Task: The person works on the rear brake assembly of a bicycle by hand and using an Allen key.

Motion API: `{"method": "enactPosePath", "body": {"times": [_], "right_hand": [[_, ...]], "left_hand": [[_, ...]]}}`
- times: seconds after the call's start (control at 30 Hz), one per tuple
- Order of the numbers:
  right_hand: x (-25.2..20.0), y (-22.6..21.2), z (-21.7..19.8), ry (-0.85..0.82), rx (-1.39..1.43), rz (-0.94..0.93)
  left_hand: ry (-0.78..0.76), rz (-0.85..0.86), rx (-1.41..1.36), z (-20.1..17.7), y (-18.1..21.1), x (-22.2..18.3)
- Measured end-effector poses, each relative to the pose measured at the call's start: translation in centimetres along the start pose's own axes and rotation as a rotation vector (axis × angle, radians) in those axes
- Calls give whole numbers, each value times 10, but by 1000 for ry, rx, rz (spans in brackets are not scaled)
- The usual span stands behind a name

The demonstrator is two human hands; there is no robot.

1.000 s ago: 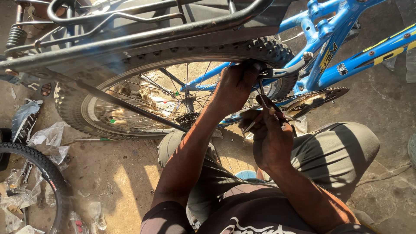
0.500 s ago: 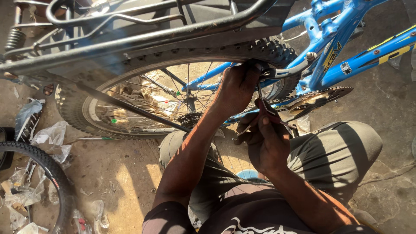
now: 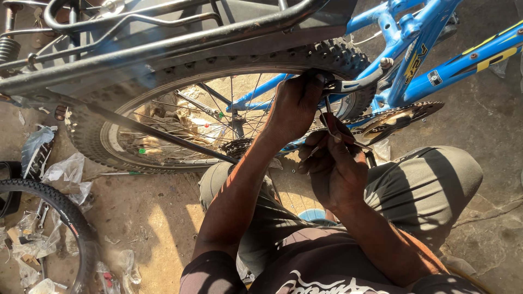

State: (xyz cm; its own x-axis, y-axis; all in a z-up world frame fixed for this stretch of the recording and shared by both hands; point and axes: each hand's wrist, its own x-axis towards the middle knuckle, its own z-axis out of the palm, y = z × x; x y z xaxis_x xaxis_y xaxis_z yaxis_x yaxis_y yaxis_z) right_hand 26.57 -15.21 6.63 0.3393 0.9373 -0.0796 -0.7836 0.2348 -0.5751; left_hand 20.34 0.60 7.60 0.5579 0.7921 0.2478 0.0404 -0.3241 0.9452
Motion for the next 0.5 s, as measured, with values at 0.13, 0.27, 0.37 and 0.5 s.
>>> {"method": "enactPosePath", "body": {"times": [0.13, 0.27, 0.37, 0.5], "right_hand": [[-2, -1, 5, 48, -414, -102], [7, -14, -5, 20, -1213, -335], [5, -25, -8, -13, -1656, -625], [7, -27, -12, -51, -1724, -822]], "left_hand": [[13, -4, 45, 2, -3, 1], [12, -12, 33, 3, -4, -1], [31, 4, 29, 3, -4, 0], [71, 13, 15, 7, -4, -1]]}}
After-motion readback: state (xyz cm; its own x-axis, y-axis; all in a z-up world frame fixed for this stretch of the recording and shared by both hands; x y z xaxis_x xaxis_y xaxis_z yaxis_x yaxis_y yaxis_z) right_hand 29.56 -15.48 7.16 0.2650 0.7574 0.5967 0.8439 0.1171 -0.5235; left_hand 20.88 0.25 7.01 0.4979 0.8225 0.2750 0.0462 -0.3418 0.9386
